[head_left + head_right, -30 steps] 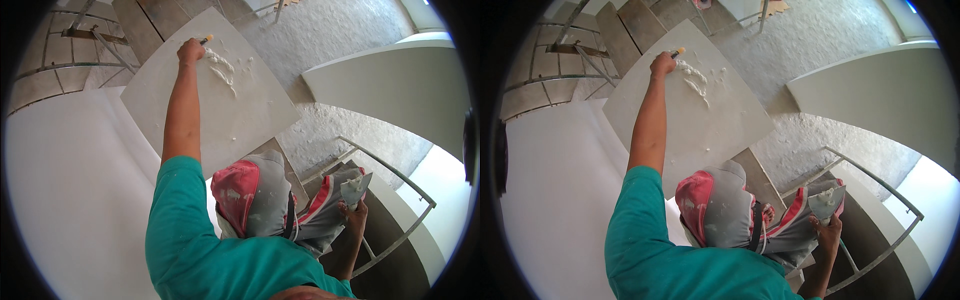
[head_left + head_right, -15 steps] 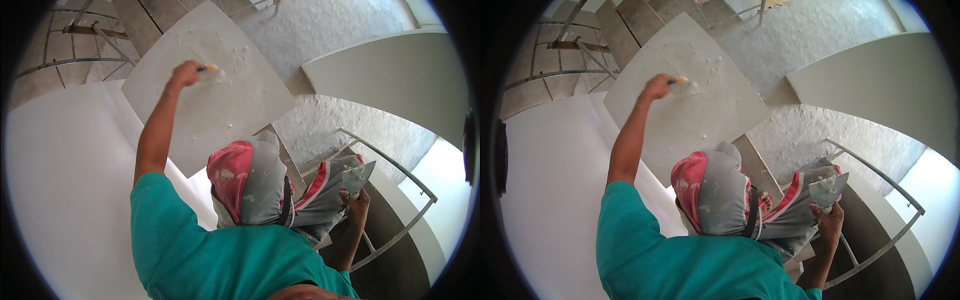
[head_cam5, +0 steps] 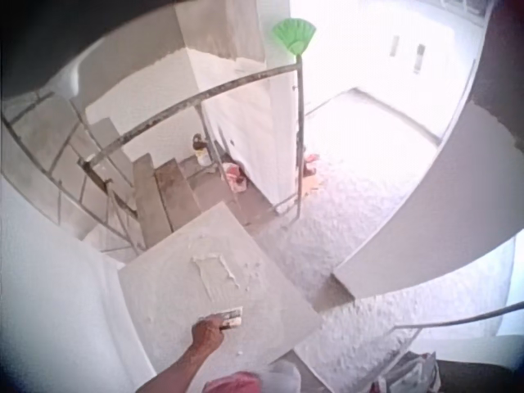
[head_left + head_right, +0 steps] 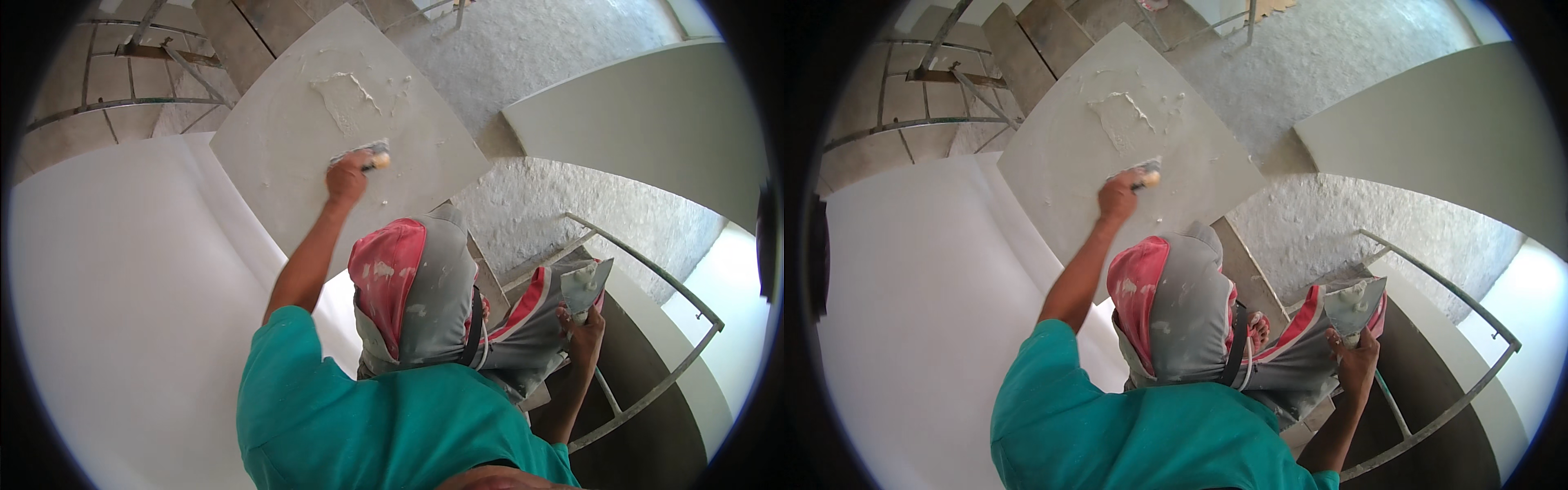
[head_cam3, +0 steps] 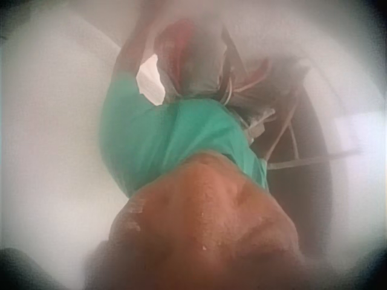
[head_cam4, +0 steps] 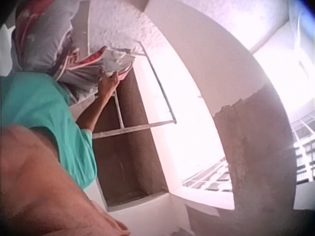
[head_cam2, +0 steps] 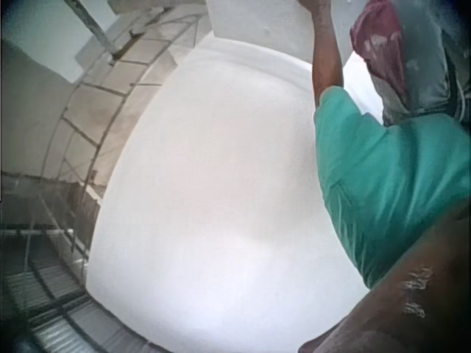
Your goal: The person applies plaster to the ceiling and upper wall of a stairwell using a trowel and hawk. They repeatedly scoop plaster from the hawk and smooth it onto the surface while standing on the stairs.
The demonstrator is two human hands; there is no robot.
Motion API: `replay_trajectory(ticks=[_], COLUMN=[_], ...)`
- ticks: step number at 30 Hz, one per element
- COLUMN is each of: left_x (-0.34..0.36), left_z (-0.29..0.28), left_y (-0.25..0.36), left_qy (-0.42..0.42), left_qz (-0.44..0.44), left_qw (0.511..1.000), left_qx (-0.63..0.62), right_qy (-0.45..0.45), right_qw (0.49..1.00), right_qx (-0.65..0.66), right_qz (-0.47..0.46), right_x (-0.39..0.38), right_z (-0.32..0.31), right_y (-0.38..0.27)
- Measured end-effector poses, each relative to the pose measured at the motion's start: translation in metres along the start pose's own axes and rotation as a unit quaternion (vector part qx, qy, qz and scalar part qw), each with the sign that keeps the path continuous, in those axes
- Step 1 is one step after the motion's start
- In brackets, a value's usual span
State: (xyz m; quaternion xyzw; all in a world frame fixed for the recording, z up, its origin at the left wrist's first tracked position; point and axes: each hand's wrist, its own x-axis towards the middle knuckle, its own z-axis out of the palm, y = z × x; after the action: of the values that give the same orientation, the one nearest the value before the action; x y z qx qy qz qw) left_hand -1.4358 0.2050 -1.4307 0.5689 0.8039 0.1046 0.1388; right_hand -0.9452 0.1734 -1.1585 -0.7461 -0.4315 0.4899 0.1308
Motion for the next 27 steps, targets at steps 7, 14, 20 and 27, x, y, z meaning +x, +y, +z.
replay_trajectory(ticks=[7,14,20,27], left_x=[0.064,0.069,0.166,0.112], left_z=[-0.028,-0.051,-0.078,-0.052], left_y=[-0.043,-0.013,-0.04,0.051], left_qy=[0.024,-0.061,0.004,-0.156], left_qz=[-0.165,-0.15,-0.265,-0.061], left_qw=[0.979,0.983,0.963,0.983], left_qx=[0.119,0.087,0.051,0.082], right_qy=[0.02,0.046,0.03,0.036], right_qw=[0.998,0.995,0.993,0.998], right_qx=[-0.053,-0.091,-0.113,-0.048], right_qz=[-0.033,-0.022,-0.01,-0.009], right_x=[0.007,-0.005,-0.008,-0.016], right_z=[-0.003,-0.002,-0.005,0.0], right_y=[0.019,0.016,0.023,0.016])
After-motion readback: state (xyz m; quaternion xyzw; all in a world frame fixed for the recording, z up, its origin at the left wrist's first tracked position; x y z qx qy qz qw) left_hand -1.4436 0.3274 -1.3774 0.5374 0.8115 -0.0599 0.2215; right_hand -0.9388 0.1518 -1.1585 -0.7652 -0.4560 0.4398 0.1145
